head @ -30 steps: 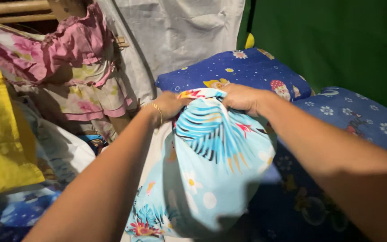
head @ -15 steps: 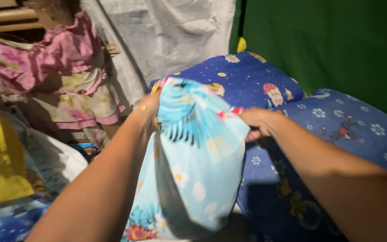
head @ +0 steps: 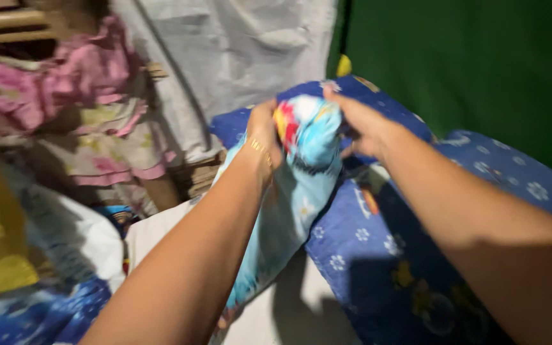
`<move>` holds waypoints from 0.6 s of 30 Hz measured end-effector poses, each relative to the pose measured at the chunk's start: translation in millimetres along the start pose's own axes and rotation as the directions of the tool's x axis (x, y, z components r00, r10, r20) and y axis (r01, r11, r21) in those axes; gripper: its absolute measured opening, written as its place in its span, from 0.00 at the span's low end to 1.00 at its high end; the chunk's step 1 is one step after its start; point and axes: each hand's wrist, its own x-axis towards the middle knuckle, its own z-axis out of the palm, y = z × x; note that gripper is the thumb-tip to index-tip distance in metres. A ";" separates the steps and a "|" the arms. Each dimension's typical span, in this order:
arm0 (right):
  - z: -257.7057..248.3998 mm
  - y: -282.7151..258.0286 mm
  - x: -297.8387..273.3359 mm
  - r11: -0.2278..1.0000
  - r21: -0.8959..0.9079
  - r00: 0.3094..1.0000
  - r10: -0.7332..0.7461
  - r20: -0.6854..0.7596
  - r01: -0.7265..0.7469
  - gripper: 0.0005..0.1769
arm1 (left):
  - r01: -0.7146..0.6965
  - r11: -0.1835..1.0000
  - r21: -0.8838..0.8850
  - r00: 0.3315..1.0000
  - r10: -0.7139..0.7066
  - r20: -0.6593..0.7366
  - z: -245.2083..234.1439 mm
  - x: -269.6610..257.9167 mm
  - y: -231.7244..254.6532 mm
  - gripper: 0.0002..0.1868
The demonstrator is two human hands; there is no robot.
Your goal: The person inserts a pillow into a light blue pillowcase with a flamingo pattern. They repeatedly adjust the corners and smooth the fabric to fit the pillow inside, then place the finished pillow on the bed.
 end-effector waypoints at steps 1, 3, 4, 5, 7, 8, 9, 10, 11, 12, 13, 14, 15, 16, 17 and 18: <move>-6.9 8.4 -11.3 0.995 -0.021 0.994 0.101 -0.034 -0.102 0.40 | 0.069 0.997 -0.043 0.997 -0.067 0.044 -6.2 -2.5 -10.9 0.21; -22.2 23.2 -20.4 0.986 -0.030 0.983 0.165 0.085 -0.163 0.37 | 0.204 0.972 -0.119 0.973 -0.188 0.130 -17.2 -6.3 -26.2 0.20; -29.3 32.2 -19.9 0.981 -0.037 0.969 0.195 0.149 -0.192 0.36 | 0.202 0.972 -0.123 0.977 -0.192 0.092 -13.4 -2.9 -35.9 0.17; -31.4 40.5 -15.0 0.987 -0.075 0.967 0.153 0.204 -0.140 0.33 | 0.196 0.973 -0.125 0.980 -0.190 0.054 -6.0 1.0 -44.5 0.15; -39.1 56.6 -4.3 0.989 -0.146 0.948 0.074 0.308 -0.030 0.32 | 0.097 0.993 -0.067 0.995 -0.098 -0.011 12.2 3.0 -58.9 0.10; -46.8 63.3 -1.4 0.983 -0.179 0.989 -0.011 0.147 0.038 0.32 | 0.005 1.000 -0.006 0.999 -0.005 -0.032 23.8 1.2 -65.4 0.09; -47.8 72.6 2.0 0.970 -0.223 0.995 -0.096 -0.006 0.093 0.31 | -0.089 0.994 0.057 0.994 0.092 -0.058 31.6 -5.1 -69.0 0.09; -51.4 80.5 3.8 0.951 -0.276 0.970 -0.185 -0.155 0.137 0.32 | -0.104 0.954 0.281 0.989 0.130 -0.074 39.0 -11.1 -69.9 0.08; -66.4 82.4 2.8 0.926 -0.343 0.921 -0.265 -0.285 0.160 0.28 | -0.110 0.865 0.489 0.982 0.171 -0.083 44.0 -16.0 -69.2 0.08; -86.9 84.3 -1.6 0.895 -0.413 0.848 -0.346 -0.401 0.170 0.25 | -0.105 0.732 0.673 0.974 0.213 -0.079 46.2 -19.7 -69.8 0.10; -106.3 88.0 -6.8 0.891 -0.422 0.792 -0.377 -0.480 0.168 0.21 | -0.269 0.482 0.834 0.901 0.432 0.041 43.7 -21.7 -69.5 0.08; -125.2 92.7 -13.0 0.887 -0.432 0.728 -0.405 -0.554 0.165 0.18 | -0.374 0.169 0.912 0.779 0.591 0.210 33.5 -24.0 -68.8 0.07; -143.6 103.0 -25.0 0.852 -0.509 0.660 -0.453 -0.599 0.122 0.19 | -0.400 -0.167 0.901 0.622 0.673 0.401 20.3 -25.5 -69.9 0.05; -154.7 114.3 -34.0 0.812 -0.580 0.588 -0.503 -0.633 0.071 0.20 | -0.358 -0.160 0.920 0.741 0.550 0.384 8.0 -24.3 -72.7 0.13; -159.5 123.6 -37.6 0.834 -0.551 0.611 -0.425 -0.668 -0.022 0.19 | -0.314 -0.160 0.936 0.842 0.408 0.352 -5.8 -23.6 -77.2 0.21; -166.4 130.6 -43.0 0.847 -0.519 0.625 -0.343 -0.701 -0.116 0.18 | -0.270 -0.167 0.948 0.918 0.254 0.306 -19.1 -24.1 -83.2 0.29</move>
